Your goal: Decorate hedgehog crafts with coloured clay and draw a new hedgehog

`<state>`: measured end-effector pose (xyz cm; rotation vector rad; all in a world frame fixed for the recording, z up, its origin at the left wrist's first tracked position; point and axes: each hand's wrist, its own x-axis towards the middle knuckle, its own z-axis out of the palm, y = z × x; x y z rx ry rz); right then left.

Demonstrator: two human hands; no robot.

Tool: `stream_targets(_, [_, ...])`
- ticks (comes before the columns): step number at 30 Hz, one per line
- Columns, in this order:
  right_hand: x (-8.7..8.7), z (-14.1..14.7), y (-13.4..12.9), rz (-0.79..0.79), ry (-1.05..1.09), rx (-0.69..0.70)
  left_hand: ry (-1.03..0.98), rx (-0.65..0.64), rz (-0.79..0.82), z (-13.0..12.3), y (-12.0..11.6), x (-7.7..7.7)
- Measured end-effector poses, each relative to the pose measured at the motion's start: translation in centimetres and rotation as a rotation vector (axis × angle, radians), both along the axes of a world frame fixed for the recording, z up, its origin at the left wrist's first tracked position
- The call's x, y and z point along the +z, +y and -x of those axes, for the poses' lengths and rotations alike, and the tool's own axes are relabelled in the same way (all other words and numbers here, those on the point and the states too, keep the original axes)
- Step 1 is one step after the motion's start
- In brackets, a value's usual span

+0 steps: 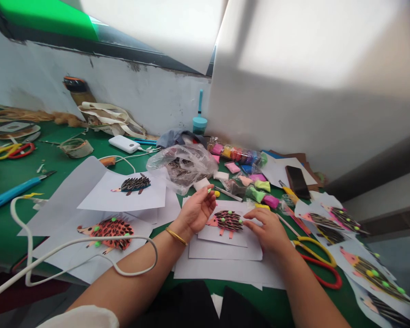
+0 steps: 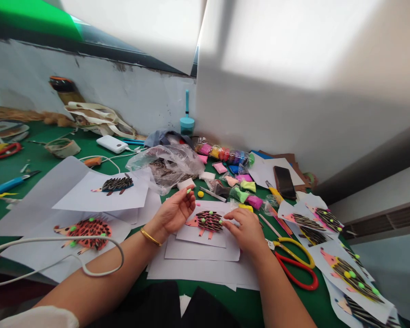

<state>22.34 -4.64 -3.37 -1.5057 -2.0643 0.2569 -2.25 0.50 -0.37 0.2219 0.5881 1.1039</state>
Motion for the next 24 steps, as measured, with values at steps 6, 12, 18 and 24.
stream_targets(6, [1.4,2.1,-1.0,-0.221,0.1,-0.041,0.044,-0.148,-0.052,-0.3,-0.6,-0.6])
stream_targets(12, [3.3,6.3,-0.7,-0.4,-0.068,0.113,0.092,-0.345,-0.198,-1.1,-2.0,-0.4])
stream_targets(18, [2.3,8.9,0.1,-0.396,-0.321,0.073,-0.164,-0.379,-0.144,-1.2,-2.0,0.0])
stream_targets(24, [1.6,11.6,-1.9,-0.388,-0.308,0.427,-0.32,-0.271,-0.06,-0.1,-1.1,0.5])
